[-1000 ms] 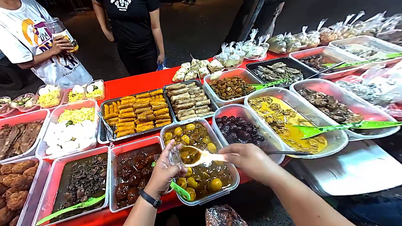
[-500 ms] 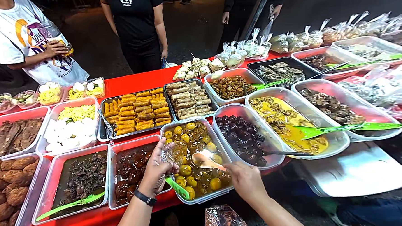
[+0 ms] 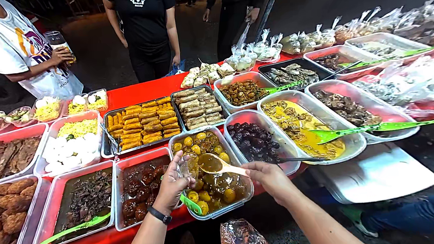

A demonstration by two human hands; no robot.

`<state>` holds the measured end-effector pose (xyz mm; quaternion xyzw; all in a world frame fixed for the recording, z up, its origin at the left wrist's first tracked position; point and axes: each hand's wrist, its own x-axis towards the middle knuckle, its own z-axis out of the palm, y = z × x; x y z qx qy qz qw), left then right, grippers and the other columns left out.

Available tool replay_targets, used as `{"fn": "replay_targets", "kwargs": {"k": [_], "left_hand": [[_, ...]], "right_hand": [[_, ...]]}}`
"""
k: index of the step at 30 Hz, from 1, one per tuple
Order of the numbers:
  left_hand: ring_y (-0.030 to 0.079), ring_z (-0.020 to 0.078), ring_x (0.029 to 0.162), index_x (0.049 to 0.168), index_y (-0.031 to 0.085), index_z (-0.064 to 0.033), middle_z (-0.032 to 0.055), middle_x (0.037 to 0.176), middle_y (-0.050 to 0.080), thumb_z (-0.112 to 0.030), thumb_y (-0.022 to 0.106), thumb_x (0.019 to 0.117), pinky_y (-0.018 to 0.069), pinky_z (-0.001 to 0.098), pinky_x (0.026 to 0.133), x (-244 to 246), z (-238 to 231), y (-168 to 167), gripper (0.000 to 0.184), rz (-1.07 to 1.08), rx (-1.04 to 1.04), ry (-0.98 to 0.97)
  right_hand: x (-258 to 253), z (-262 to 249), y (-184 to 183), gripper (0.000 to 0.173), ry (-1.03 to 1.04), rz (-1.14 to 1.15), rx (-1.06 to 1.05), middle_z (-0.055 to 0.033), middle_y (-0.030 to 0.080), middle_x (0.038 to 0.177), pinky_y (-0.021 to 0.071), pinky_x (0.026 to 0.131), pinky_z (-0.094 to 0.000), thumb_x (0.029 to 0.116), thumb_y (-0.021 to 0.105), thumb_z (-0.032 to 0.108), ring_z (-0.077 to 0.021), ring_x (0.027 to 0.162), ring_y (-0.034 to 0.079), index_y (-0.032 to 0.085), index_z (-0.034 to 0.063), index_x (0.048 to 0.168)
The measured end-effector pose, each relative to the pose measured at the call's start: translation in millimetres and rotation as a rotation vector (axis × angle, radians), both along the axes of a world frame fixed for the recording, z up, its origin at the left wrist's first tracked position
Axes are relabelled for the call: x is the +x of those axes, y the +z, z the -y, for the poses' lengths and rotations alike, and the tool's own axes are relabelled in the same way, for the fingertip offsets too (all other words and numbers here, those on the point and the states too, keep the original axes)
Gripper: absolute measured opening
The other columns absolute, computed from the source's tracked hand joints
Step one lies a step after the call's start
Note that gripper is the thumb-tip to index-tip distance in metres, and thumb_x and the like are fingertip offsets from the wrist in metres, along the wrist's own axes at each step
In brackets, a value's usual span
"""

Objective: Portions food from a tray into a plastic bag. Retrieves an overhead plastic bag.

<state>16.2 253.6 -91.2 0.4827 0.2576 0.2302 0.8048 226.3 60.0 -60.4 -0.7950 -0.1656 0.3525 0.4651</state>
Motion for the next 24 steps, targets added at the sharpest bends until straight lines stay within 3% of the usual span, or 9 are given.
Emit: {"fn": "replay_targets", "kwargs": {"k": [2, 6, 7, 8, 11, 15, 20, 22, 24], "left_hand": [[0.068, 0.0172, 0.075, 0.159, 0.031, -0.0125, 0.0131, 0.141, 0.057, 0.013, 0.059, 0.0767, 0.0593, 0.0309, 0.066, 3.7, 1.2, -1.0, 0.091, 0.006, 0.002, -0.003], [0.070, 0.0202, 0.080, 0.158, 0.035, -0.0135, 0.0137, 0.144, 0.055, 0.013, 0.062, 0.0773, 0.0612, 0.0335, 0.070, 9.2, 3.6, -3.3, 0.089, 0.023, -0.001, -0.003], [0.070, 0.0204, 0.080, 0.158, 0.035, -0.0138, 0.0140, 0.143, 0.055, 0.013, 0.062, 0.0772, 0.0613, 0.0337, 0.069, 10.2, 4.1, -3.9, 0.089, 0.029, -0.002, 0.007], [0.070, 0.0207, 0.081, 0.158, 0.035, -0.0140, 0.0142, 0.143, 0.055, 0.012, 0.062, 0.0775, 0.0615, 0.0338, 0.069, 10.6, 3.7, -4.5, 0.089, 0.038, 0.000, 0.021], [0.068, 0.0206, 0.079, 0.158, 0.036, -0.0153, 0.0155, 0.138, 0.058, 0.012, 0.061, 0.0766, 0.0603, 0.0338, 0.068, 7.1, -1.0, -5.8, 0.089, 0.074, -0.012, 0.087], [0.068, 0.0203, 0.074, 0.155, 0.040, -0.0175, 0.0145, 0.141, 0.057, 0.013, 0.059, 0.0751, 0.0595, 0.0333, 0.064, -3.6, -7.3, -4.8, 0.087, 0.090, -0.040, 0.126], [0.067, 0.0189, 0.072, 0.155, 0.039, -0.0173, 0.0140, 0.137, 0.060, 0.013, 0.057, 0.0755, 0.0592, 0.0324, 0.062, -6.9, -8.3, -2.5, 0.088, 0.100, -0.046, 0.117], [0.067, 0.0191, 0.073, 0.156, 0.037, -0.0180, 0.0143, 0.137, 0.059, 0.014, 0.057, 0.0759, 0.0590, 0.0325, 0.063, -8.1, -9.3, -2.6, 0.089, 0.105, -0.046, 0.100], [0.067, 0.0187, 0.072, 0.156, 0.037, -0.0181, 0.0147, 0.138, 0.059, 0.014, 0.058, 0.0759, 0.0583, 0.0319, 0.063, -8.3, -9.8, -3.0, 0.089, 0.110, -0.045, 0.088]], "right_hand": [[0.7, -10.3, 24.1, 0.012, 0.063, 0.056, -0.027, -0.0049, 0.072, 0.092, 0.0487, 0.064, -0.0273, 0.0997, 0.065, 0.004, -0.0109, 0.070, 0.060, 0.074, 0.0047, 0.107], [-20.5, -39.6, 54.9, 0.020, 0.412, 0.447, -0.189, -0.0055, 0.074, 0.112, 0.0554, 0.092, -0.0500, 0.1028, 0.060, 0.014, -0.0211, 0.101, 0.070, 0.077, 0.0144, 0.114], [-33.1, -43.6, 54.1, 0.023, 0.508, 0.639, -0.158, -0.0063, 0.074, 0.110, 0.0543, 0.092, -0.0532, 0.1024, 0.058, 0.012, -0.0234, 0.102, 0.070, 0.077, 0.0147, 0.114], [-44.0, -45.4, 46.3, 0.023, 0.571, 0.889, -0.068, -0.0050, 0.075, 0.101, 0.0542, 0.085, -0.0530, 0.0993, 0.059, 0.009, -0.0233, 0.095, 0.071, 0.079, 0.0156, 0.109], [-47.2, -38.4, 21.7, 0.027, 0.557, 1.378, 0.194, 0.0026, 0.072, 0.091, 0.0516, 0.073, -0.0425, 0.0911, 0.058, 0.007, -0.0173, 0.081, 0.067, 0.079, 0.0214, 0.101], [-20.3, -4.0, -22.9, 0.026, 0.349, 1.276, 0.134, -0.0017, 0.075, 0.095, 0.0549, 0.075, -0.0500, 0.0984, 0.055, 0.018, -0.0216, 0.086, 0.072, 0.080, 0.0190, 0.104], [-19.9, 14.6, -83.1, 0.026, 0.333, 1.175, -0.095, -0.0076, 0.076, 0.093, 0.0533, 0.074, -0.0580, 0.0946, 0.058, 0.007, -0.0296, 0.085, 0.074, 0.081, 0.0157, 0.102], [-25.4, 11.6, -79.6, 0.027, 0.339, 0.897, -0.269, -0.0092, 0.076, 0.105, 0.0499, 0.089, -0.0613, 0.1000, 0.055, 0.011, -0.0308, 0.099, 0.072, 0.079, 0.0159, 0.112], [-18.3, 5.8, -72.4, 0.029, 0.277, 0.455, -0.382, -0.0078, 0.071, 0.125, 0.0426, 0.108, -0.0548, 0.1039, 0.053, 0.014, -0.0259, 0.120, 0.065, 0.074, 0.0162, 0.124]]}}
